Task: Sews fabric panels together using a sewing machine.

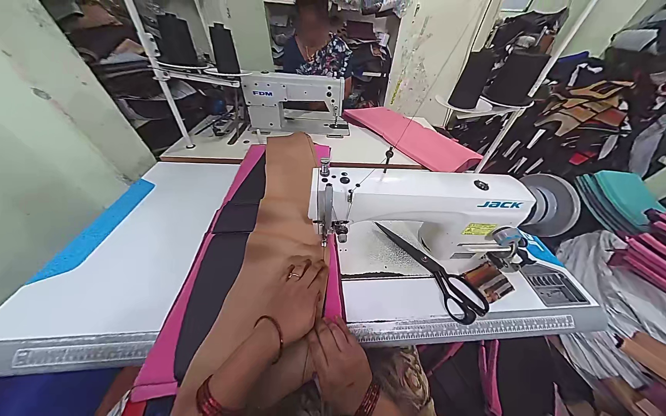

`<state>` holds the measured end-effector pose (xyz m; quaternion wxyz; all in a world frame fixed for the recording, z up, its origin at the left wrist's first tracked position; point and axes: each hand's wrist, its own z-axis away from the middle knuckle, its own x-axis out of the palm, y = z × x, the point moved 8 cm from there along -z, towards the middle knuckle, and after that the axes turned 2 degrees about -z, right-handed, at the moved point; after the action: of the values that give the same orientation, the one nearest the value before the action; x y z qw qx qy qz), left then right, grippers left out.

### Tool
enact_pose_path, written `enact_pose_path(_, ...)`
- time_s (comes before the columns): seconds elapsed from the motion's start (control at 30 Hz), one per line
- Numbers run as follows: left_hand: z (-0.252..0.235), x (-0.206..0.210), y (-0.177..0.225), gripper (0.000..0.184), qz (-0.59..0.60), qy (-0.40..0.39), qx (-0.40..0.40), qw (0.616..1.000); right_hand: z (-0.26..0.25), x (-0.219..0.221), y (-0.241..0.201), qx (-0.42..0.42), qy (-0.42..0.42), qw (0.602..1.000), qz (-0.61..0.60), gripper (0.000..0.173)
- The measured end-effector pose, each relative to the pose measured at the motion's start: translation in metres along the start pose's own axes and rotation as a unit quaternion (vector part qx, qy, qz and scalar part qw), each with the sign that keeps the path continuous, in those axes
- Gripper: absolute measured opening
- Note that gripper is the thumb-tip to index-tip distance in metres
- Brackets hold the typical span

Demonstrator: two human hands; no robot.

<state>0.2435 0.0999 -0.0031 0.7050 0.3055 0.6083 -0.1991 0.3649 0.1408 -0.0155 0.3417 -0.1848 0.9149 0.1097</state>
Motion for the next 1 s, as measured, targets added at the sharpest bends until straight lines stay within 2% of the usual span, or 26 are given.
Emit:
enact_pose_path(0.1,-0.006,-0.006,0.002,0.051,-0.01,-0.098,-0.048,0.994,-0.009,-0.007,0.006,0.037,0.019,0.999,-0.032,0.022)
enact_pose_path(0.33,-0.03,-0.014,-0.004,0.051,-0.021,-0.153,-0.057,0.986,-0.027,0.002,0.026,0.089,0.0,0.993,-0.076,0.024)
enact_pose_path(0.53,-0.047,-0.012,-0.009,0.052,-0.02,-0.131,-0.075,0.988,-0.036,0.012,0.038,0.114,-0.031,0.991,-0.067,0.025)
enact_pose_path(0.6,-0.046,-0.015,-0.012,0.05,-0.007,-0.097,-0.1,0.99,-0.037,0.016,0.041,0.111,-0.037,0.992,-0.055,0.024)
enact_pose_path(0.7,-0.035,-0.025,-0.009,0.037,0.004,-0.032,-0.11,0.993,-0.038,0.021,0.045,0.111,-0.042,0.992,-0.044,0.023)
enact_pose_path(1.0,-0.05,-0.023,-0.018,0.038,-0.01,-0.113,-0.136,0.984,-0.05,0.034,0.062,0.145,-0.095,0.98,-0.095,0.026)
